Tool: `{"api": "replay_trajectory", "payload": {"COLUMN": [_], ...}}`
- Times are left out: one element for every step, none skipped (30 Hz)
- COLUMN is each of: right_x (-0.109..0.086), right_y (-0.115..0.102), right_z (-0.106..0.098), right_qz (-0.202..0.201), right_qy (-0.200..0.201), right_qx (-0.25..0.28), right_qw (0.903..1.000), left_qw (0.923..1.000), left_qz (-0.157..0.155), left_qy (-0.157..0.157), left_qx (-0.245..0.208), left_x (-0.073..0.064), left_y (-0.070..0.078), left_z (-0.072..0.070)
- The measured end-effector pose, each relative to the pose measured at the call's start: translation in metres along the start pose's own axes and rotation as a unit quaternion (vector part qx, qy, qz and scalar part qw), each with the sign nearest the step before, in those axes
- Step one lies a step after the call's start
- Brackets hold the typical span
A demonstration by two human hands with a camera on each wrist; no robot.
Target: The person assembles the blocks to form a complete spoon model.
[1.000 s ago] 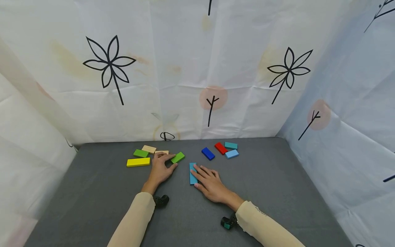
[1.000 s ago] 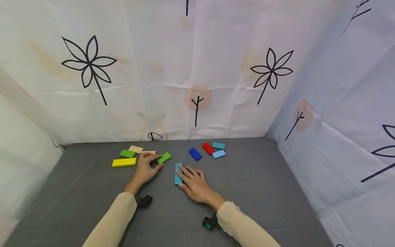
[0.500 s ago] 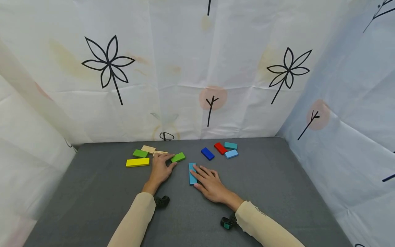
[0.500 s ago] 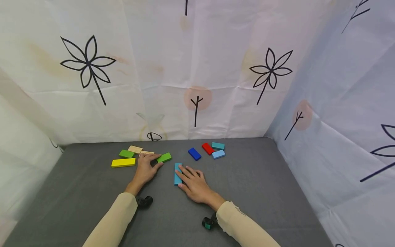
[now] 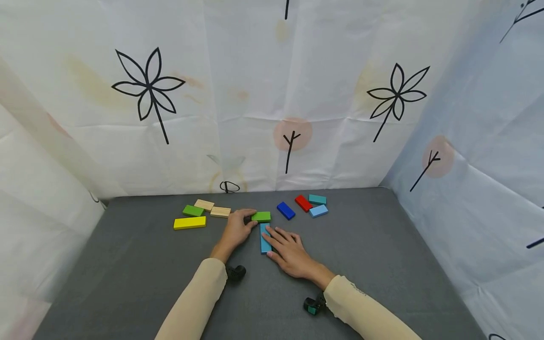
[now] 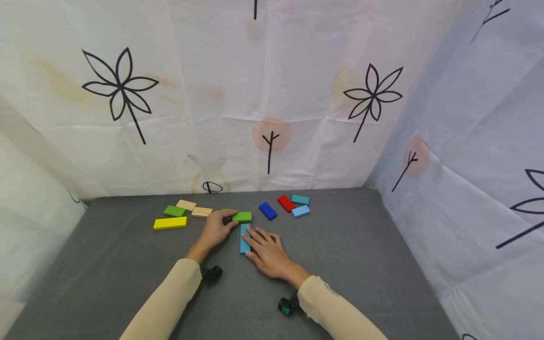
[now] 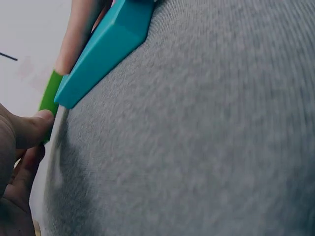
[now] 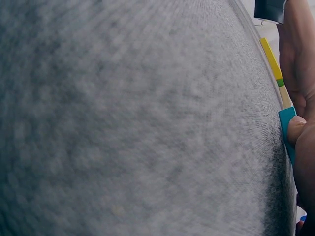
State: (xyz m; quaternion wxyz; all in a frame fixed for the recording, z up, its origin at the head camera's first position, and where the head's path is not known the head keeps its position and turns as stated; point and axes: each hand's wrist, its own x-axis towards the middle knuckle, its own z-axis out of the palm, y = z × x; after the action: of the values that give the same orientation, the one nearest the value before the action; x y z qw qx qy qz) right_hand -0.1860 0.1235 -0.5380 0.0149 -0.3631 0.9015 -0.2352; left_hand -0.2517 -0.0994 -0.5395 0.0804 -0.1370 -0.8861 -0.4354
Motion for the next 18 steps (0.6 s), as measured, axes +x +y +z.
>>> {"api": "replay_trajectory", "payload": {"right_x": [0.0, 0.0, 0.0, 0.0, 0.0, -0.0001, -0.0001, -0.0001, -0.0001, -0.0001, -0.0001, -0.0001, 0.0, 0.0, 0.0001, 0.0002, 0.0002, 0.0003], "right_y": [0.0, -0.0001, 0.0, 0.0, 0.0, -0.0001, -0.0002, -0.0002, -0.0003, -0.0004, -0.0004, -0.0003, -0.0003, -0.0001, 0.0, 0.0001, 0.0001, 0.0002], "right_z": [-0.0002, -0.0003, -0.0005, -0.0006, -0.0007, -0.0008, -0.0009, -0.001, -0.001, -0.001, -0.0009, -0.0008, -0.0007, -0.0006, -0.0004, -0.0003, -0.0002, 0.0], "right_qz": [0.0, 0.0, 0.0, 0.0, 0.0, 0.0, 0.0, 0.0, 0.001, 0.001, 0.002, 0.002, 0.002, 0.002, 0.002, 0.002, 0.002, 0.002], "right_qy": [0.001, 0.002, 0.003, 0.004, 0.004, 0.005, 0.005, 0.005, 0.005, 0.004, 0.004, 0.003, 0.004, 0.004, 0.003, 0.003, 0.002, 0.002], "right_qx": [0.0, 0.002, 0.002, 0.003, 0.004, 0.004, 0.005, 0.005, 0.004, 0.005, 0.004, 0.004, 0.004, 0.005, 0.005, 0.006, 0.005, 0.006], "right_qw": [1.0, 1.0, 1.0, 1.0, 1.0, 1.0, 1.0, 1.0, 1.0, 1.0, 1.0, 1.0, 1.0, 1.0, 1.0, 1.0, 1.0, 1.0], "left_qw": [1.0, 0.9999, 0.9998, 0.9997, 0.9995, 0.9994, 0.9994, 0.9994, 0.9994, 0.9993, 0.9993, 0.9992, 0.9992, 0.9991, 0.999, 0.9989, 0.9988, 0.9987], "left_qz": [0.0, 0.002, 0.002, -0.001, -0.003, -0.003, -0.003, -0.003, -0.003, -0.004, -0.004, -0.003, -0.002, -0.002, 0.0, 0.002, 0.004, 0.008], "left_qy": [-0.007, -0.014, -0.02, -0.026, -0.03, -0.032, -0.034, -0.034, -0.035, -0.036, -0.038, -0.039, -0.041, -0.043, -0.045, -0.047, -0.048, -0.05], "left_qx": [0.001, 0.001, 0.0, -0.002, -0.005, -0.006, -0.007, -0.007, -0.005, -0.004, -0.001, 0.001, 0.003, 0.003, 0.003, 0.0, -0.003, -0.006], "left_x": [0.0004, 0.0006, 0.0005, 0.0003, 0.0, -0.0001, -0.0002, -0.0003, -0.0002, -0.0001, 0.0001, 0.0, 0.0, -0.0003, -0.0005, -0.0012, -0.0018, -0.0026], "left_y": [0.0003, 0.0005, 0.0007, 0.001, 0.001, 0.001, 0.0009, 0.0009, 0.0007, 0.0006, 0.0003, 0.0003, 0.0003, 0.0002, 0.0001, 0.0, -0.0002, -0.0004], "left_z": [0.0014, 0.0025, 0.0033, 0.0039, 0.0043, 0.0047, 0.005, 0.0052, 0.0054, 0.0056, 0.0057, 0.0055, 0.0054, 0.005, 0.0048, 0.0042, 0.0037, 0.003]}}
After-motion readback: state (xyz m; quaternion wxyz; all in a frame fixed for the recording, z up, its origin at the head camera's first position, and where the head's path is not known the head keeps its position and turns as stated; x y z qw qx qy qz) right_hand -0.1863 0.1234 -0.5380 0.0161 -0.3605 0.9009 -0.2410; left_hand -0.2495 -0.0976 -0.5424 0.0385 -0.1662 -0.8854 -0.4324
